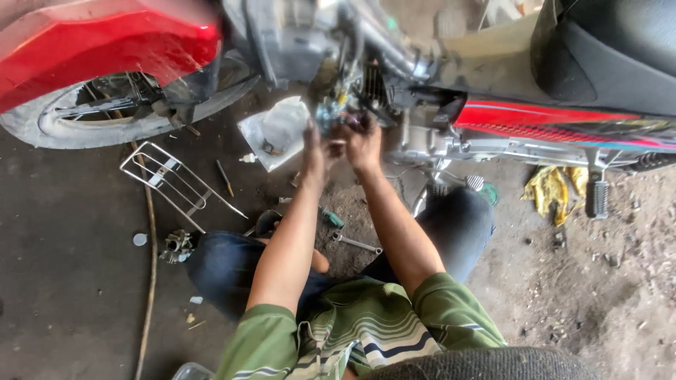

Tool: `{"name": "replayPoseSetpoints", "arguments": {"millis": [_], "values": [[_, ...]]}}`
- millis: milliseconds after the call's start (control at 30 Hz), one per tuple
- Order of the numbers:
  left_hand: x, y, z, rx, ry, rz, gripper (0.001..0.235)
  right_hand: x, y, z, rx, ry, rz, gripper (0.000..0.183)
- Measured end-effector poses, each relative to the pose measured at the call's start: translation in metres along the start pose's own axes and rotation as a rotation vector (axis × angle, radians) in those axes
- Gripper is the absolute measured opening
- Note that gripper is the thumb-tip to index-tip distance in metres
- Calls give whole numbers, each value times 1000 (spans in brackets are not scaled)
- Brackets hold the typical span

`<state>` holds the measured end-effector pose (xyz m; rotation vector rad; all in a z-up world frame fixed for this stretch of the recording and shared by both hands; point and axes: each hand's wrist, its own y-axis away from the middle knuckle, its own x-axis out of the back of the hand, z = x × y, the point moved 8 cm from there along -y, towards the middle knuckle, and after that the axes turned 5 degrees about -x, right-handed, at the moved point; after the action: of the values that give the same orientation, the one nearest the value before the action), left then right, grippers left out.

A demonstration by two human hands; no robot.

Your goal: The person sits on the floor and works on the engine of a red motorcycle. They use their hands to remove and install various engine components, including a carburetor and a spark plug, while tools and parts are scattered on the ground nearby.

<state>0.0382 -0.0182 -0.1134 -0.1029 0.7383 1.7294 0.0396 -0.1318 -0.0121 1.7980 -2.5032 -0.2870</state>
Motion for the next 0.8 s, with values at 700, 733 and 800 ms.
{"name": "replayPoseSetpoints", "arguments": {"millis": [700, 733, 800], "values": [[-23, 25, 27, 65, 432, 108, 53, -12, -49, -79, 227, 631, -7, 29], [-22, 25, 25, 71, 439, 112, 53, -10, -51, -75, 224, 640, -9, 29], [-22, 25, 28, 0, 467, 106, 60, -8, -54, -68, 249, 549, -57, 26]]}}
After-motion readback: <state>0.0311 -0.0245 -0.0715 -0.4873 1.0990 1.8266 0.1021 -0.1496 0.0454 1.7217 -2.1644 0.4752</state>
